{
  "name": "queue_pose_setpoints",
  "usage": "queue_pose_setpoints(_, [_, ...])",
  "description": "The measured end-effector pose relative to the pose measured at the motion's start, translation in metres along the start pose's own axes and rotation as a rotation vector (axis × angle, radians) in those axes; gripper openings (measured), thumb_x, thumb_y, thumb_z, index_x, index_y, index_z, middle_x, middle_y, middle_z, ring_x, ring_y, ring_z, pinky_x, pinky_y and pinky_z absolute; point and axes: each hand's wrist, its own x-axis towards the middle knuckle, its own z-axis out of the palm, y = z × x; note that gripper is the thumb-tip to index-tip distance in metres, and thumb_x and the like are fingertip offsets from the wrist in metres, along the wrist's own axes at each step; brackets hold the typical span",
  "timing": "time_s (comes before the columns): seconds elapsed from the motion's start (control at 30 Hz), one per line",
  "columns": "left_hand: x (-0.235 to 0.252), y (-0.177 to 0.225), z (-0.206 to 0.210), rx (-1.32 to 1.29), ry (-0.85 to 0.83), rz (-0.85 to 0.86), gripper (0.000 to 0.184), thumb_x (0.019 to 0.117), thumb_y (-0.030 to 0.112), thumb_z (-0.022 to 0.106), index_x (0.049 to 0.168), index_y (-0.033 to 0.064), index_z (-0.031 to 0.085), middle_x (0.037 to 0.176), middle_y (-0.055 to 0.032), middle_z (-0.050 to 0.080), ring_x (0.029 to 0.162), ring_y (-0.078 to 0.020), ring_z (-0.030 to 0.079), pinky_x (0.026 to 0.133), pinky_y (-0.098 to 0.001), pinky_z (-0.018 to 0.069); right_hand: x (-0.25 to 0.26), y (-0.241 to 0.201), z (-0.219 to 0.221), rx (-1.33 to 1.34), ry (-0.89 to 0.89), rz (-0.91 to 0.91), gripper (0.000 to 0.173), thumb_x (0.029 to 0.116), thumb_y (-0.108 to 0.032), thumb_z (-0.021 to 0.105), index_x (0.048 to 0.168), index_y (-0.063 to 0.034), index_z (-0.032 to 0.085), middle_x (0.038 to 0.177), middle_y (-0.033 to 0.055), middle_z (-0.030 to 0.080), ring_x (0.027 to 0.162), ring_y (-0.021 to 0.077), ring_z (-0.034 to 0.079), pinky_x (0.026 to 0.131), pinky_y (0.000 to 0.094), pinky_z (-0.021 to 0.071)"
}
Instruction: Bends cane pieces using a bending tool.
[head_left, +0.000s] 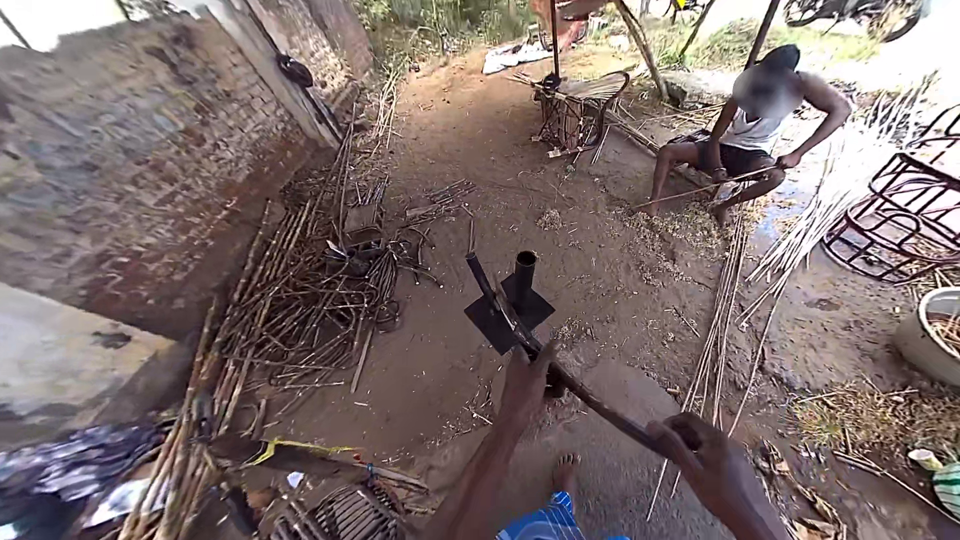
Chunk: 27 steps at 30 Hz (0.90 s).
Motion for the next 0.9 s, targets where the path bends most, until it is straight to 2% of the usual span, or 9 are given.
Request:
queue_pose_setpoints(0.07, [-0.002, -0.006, -0.006, 0.184, 0.104, 0.050, 0.071, 0.0931, 0.063, 0.066, 0.139, 0.0113, 0.052, 0.104, -0.0181, 0.070, 0.076, -0.0307, 0.071, 0.065, -0.0514, 0.0617, -0.022, -0.005, 0.033, 0.041, -0.206, 0.016, 0.068, 0.0826, -0.071, 0.070, 0.125, -0.0184, 0.068, 0.090, -0.0028, 0.073, 0.077, 0.0152, 0.070, 0.072, 0.0453, 0.0603])
queue_pose_setpoints(0.13, [-0.002, -0.007, -0.010, 0.285, 0.163, 0.089, 0.074, 0.0892, 0.067, 0.068, 0.136, 0.0109, 0.056, 0.106, -0.0172, 0.071, 0.080, -0.0317, 0.070, 0.069, -0.0545, 0.0594, -0.035, -0.020, 0.063, 0.161, -0.369, 0.003, 0.064, 0.0884, -0.059, 0.073, 0.135, -0.0165, 0.060, 0.092, 0.0004, 0.071, 0.077, 0.0160, 0.067, 0.072, 0.0425, 0.0589])
queue_pose_setpoints(0.23, [-0.006, -0.005, -0.023, 0.138, 0.121, 0.111, 0.060, 0.0970, 0.064, 0.059, 0.130, 0.0134, 0.060, 0.096, -0.0139, 0.071, 0.072, -0.0265, 0.069, 0.062, -0.0459, 0.0593, -0.045, -0.041, 0.095, 0.427, -0.369, -0.033, 0.041, 0.1029, -0.037, 0.059, 0.131, -0.0084, 0.059, 0.083, 0.0042, 0.066, 0.066, 0.0175, 0.064, 0.062, 0.0382, 0.0581])
queue_pose_setpoints(0.37, [-0.019, -0.008, -0.040, -0.329, -0.041, -0.008, 0.040, 0.1089, 0.040, 0.049, 0.122, 0.0058, 0.065, 0.100, -0.0143, 0.073, 0.082, -0.0234, 0.073, 0.073, -0.0394, 0.0622, -0.036, -0.067, 0.100, 0.594, -0.291, -0.058, 0.040, 0.1062, -0.038, 0.050, 0.129, -0.0072, 0.060, 0.071, 0.0013, 0.055, 0.051, 0.0151, 0.050, 0.045, 0.0327, 0.0457])
queue_pose_setpoints(0.5, [-0.039, -0.014, -0.037, -0.452, -0.240, -0.055, 0.028, 0.1056, 0.019, 0.057, 0.123, -0.0015, 0.066, 0.111, -0.0220, 0.072, 0.095, -0.0292, 0.073, 0.088, -0.0444, 0.0609, -0.012, -0.084, 0.100, 0.571, -0.353, -0.036, 0.040, 0.1051, -0.043, 0.052, 0.124, -0.0092, 0.061, 0.072, 0.0024, 0.056, 0.052, 0.0170, 0.054, 0.047, 0.0349, 0.0493])
queue_pose_setpoints(0.6, [-0.035, -0.017, -0.036, -0.443, -0.213, -0.060, 0.026, 0.1014, 0.012, 0.064, 0.124, -0.0021, 0.067, 0.113, -0.0231, 0.071, 0.096, -0.0290, 0.072, 0.086, -0.0420, 0.0609, 0.002, -0.095, 0.103, 0.467, -0.340, -0.037, 0.040, 0.1032, -0.047, 0.055, 0.123, -0.0126, 0.062, 0.074, 0.0018, 0.059, 0.057, 0.0170, 0.058, 0.054, 0.0377, 0.0536])
queue_pose_setpoints(0.7, [-0.021, -0.015, -0.039, -0.542, -0.247, -0.109, 0.031, 0.1028, 0.019, 0.062, 0.126, -0.0013, 0.064, 0.116, -0.0246, 0.069, 0.099, -0.0307, 0.072, 0.089, -0.0451, 0.0604, 0.005, -0.101, 0.094, 0.330, -0.297, -0.047, 0.043, 0.1023, -0.050, 0.054, 0.125, -0.0150, 0.063, 0.077, -0.0019, 0.063, 0.062, 0.0135, 0.061, 0.059, 0.0360, 0.0555])
queue_pose_setpoints(0.77, [-0.008, -0.017, -0.036, -0.677, -0.309, -0.154, 0.041, 0.1003, 0.036, 0.063, 0.125, 0.0025, 0.063, 0.114, -0.0224, 0.070, 0.100, -0.0299, 0.071, 0.089, -0.0457, 0.0597, 0.003, -0.103, 0.083, 0.272, -0.262, -0.057, 0.046, 0.1026, -0.051, 0.053, 0.124, -0.0129, 0.066, 0.075, -0.0019, 0.062, 0.060, 0.0125, 0.059, 0.056, 0.0353, 0.0541])
queue_pose_setpoints(0.9, [0.021, -0.011, 0.005, -0.954, -0.484, -0.155, 0.048, 0.0974, 0.057, 0.060, 0.095, 0.0092, 0.065, 0.083, -0.0089, 0.066, 0.080, -0.0234, 0.070, 0.081, -0.0420, 0.0607, 0.017, -0.100, 0.052, 0.196, -0.235, -0.045, 0.043, 0.1025, -0.052, 0.055, 0.111, -0.0135, 0.071, 0.066, -0.0020, 0.057, 0.052, 0.0119, 0.052, 0.048, 0.0342, 0.0468])
